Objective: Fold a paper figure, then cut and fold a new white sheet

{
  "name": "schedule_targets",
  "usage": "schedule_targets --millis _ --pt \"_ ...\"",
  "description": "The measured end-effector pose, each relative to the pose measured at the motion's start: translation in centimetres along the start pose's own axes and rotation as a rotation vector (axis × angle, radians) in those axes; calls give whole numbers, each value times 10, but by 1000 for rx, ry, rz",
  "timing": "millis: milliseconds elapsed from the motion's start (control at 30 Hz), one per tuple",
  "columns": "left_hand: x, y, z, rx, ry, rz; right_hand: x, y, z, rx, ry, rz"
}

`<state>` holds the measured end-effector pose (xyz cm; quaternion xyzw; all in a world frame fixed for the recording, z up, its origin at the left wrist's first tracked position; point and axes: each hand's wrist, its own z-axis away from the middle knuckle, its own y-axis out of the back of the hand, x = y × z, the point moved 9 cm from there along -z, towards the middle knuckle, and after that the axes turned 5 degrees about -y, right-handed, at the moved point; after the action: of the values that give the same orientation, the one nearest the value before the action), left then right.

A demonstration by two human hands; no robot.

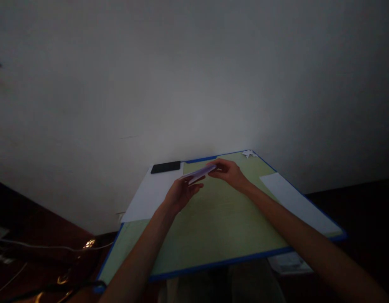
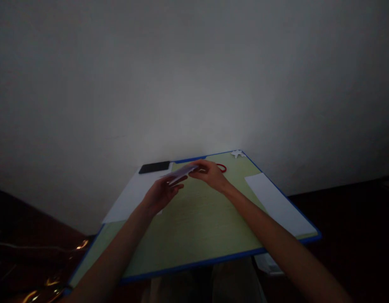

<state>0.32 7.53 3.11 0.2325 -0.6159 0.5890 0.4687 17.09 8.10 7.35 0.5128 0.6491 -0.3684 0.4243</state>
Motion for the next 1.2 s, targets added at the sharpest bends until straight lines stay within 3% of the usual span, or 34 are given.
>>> schedule_targets --millis 167,267,467,567,767,933,1033,1200 --pt "12 -6 2 -60 -119 64 -12 1 3 138 89 132" --pt "17 -11 2 -91 -183 57 -12 5 3 200 94 78" --pt "28 0 1 50 -433 -179 -6 1 4 204 71 -17" --pt "25 5 -1 55 -431 -158 -17 1 10 252 163 -2" --pt "23 7 -4 27 -431 -156 -45 -5 27 352 337 379" --pt "17 8 -7 16 -369 -18 -59 -12 37 409 474 517" --pt "18 11 -8 38 -378 25 -57 -10 36 421 452 495" --pt "30 15 -4 101 -507 -29 -34 -3 24 371 247 228"
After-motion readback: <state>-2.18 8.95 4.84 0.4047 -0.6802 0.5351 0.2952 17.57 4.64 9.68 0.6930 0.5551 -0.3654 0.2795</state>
